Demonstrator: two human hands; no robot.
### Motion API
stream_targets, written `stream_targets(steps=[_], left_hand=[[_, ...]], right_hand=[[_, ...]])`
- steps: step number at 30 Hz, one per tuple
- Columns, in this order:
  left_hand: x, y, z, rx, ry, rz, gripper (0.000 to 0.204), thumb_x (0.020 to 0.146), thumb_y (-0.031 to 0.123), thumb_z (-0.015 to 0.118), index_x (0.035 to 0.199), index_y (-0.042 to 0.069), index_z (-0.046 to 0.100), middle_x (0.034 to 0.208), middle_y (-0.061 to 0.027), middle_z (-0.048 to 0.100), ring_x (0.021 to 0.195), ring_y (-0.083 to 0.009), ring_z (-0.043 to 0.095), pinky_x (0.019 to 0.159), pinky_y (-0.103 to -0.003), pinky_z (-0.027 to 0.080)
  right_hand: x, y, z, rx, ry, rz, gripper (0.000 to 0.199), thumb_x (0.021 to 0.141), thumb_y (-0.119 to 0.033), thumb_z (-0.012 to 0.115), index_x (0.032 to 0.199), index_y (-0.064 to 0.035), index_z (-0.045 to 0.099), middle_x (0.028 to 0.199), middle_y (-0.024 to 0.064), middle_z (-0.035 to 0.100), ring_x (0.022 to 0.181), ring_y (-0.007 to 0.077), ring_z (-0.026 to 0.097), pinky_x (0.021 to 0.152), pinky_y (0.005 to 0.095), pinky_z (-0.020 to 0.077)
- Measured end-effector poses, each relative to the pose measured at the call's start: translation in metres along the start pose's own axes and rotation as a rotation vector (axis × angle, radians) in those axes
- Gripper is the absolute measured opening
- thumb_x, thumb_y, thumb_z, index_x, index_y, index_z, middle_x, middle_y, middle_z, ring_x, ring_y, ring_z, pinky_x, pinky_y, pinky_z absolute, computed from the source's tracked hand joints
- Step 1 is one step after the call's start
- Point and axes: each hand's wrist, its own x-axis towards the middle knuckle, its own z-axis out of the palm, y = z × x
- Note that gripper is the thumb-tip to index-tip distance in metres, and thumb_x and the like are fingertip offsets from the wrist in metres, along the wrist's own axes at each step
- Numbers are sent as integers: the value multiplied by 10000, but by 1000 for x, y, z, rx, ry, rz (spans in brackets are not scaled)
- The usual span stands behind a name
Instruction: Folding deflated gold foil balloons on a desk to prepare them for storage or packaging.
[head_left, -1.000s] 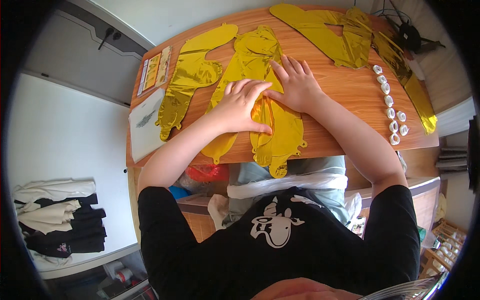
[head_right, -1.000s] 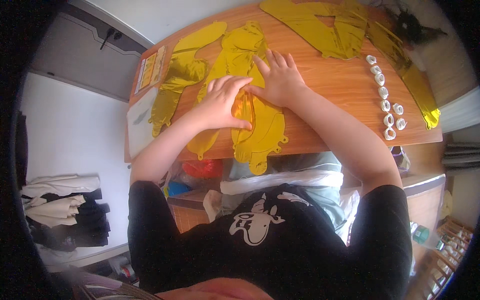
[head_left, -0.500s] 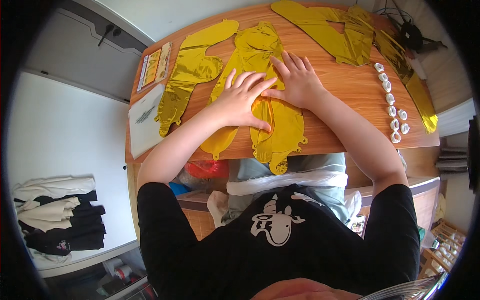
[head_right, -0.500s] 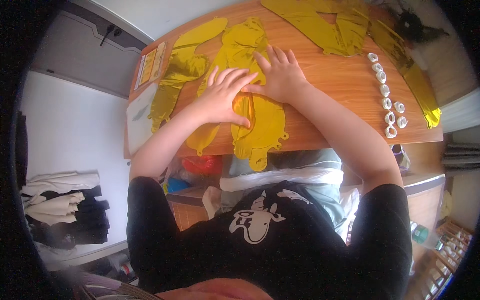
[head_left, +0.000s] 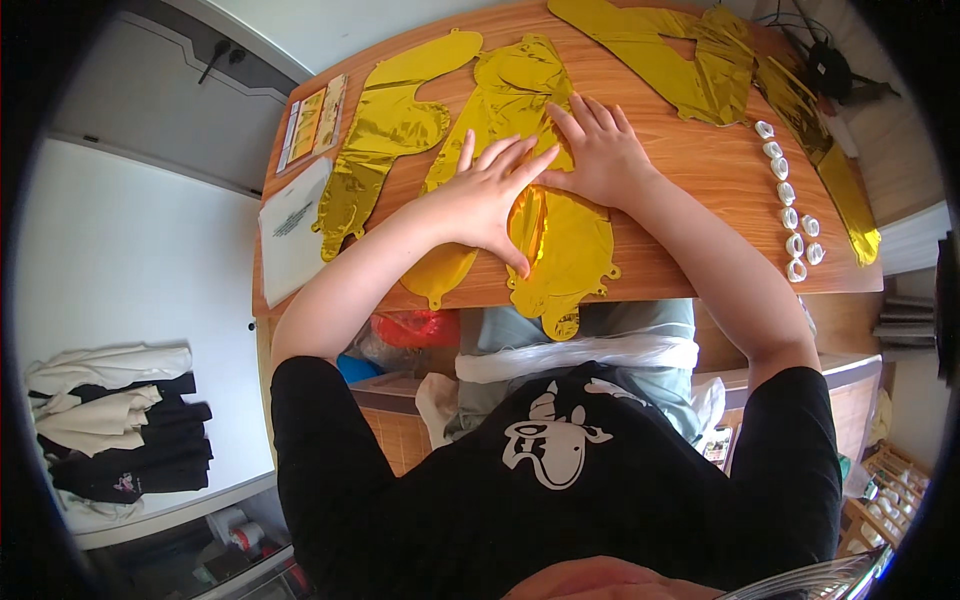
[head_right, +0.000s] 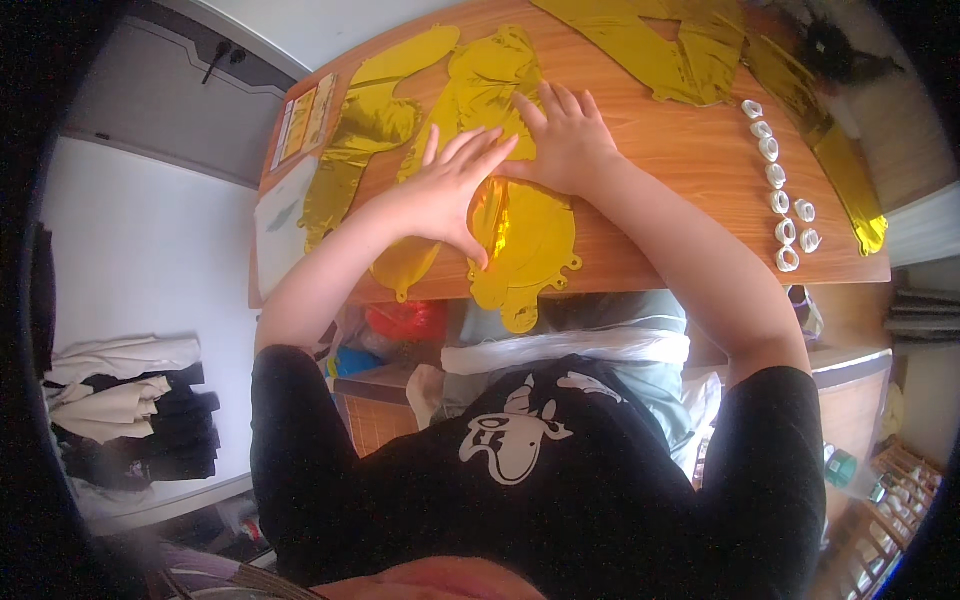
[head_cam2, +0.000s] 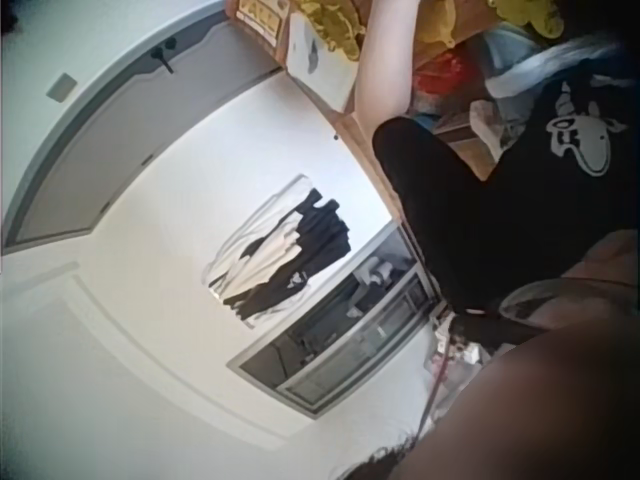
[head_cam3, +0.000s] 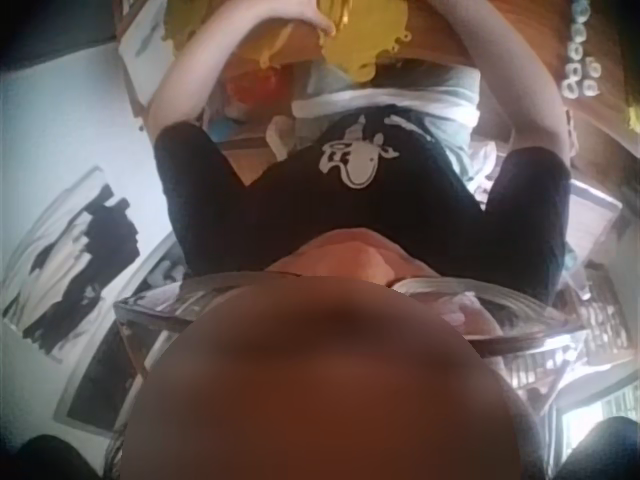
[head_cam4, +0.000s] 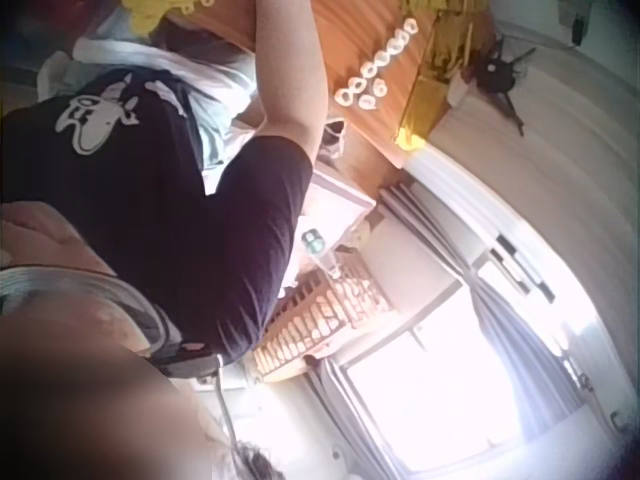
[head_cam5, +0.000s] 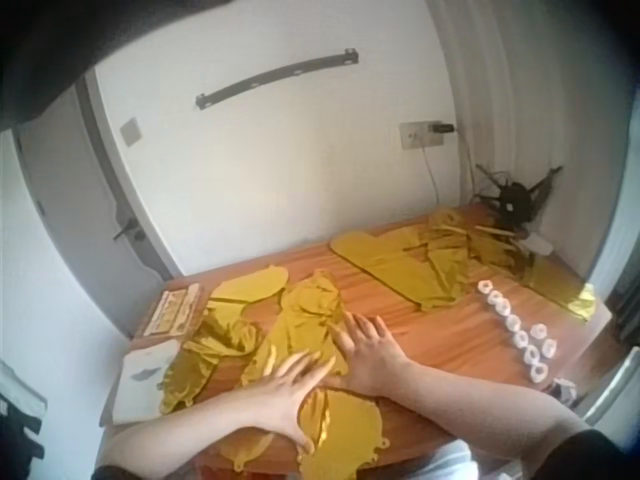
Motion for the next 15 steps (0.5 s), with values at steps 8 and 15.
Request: stream_targets(steps=[8,15], left_hand=[[-16,10,-5,44,100,14,1490,521,741,877,1674,208,98,1699,-207,177,1586,-401,102,1202,-741,43],[-58,28,15,104,213,10,1065,786,692,723,1638,228,285,1691,-116,247,1560,-361,213,1187,-749,123]], right_hand=[[0,0,1,34,77,11,983,858,-721,629,1590,-128,350,1620,248,356,1517,384,320,1247,525,233],[-1,-2,-3,17,65,7,1056,849,-794,583,1604,-104,317,1617,255,355,1516,383,321,1251,521,221]])
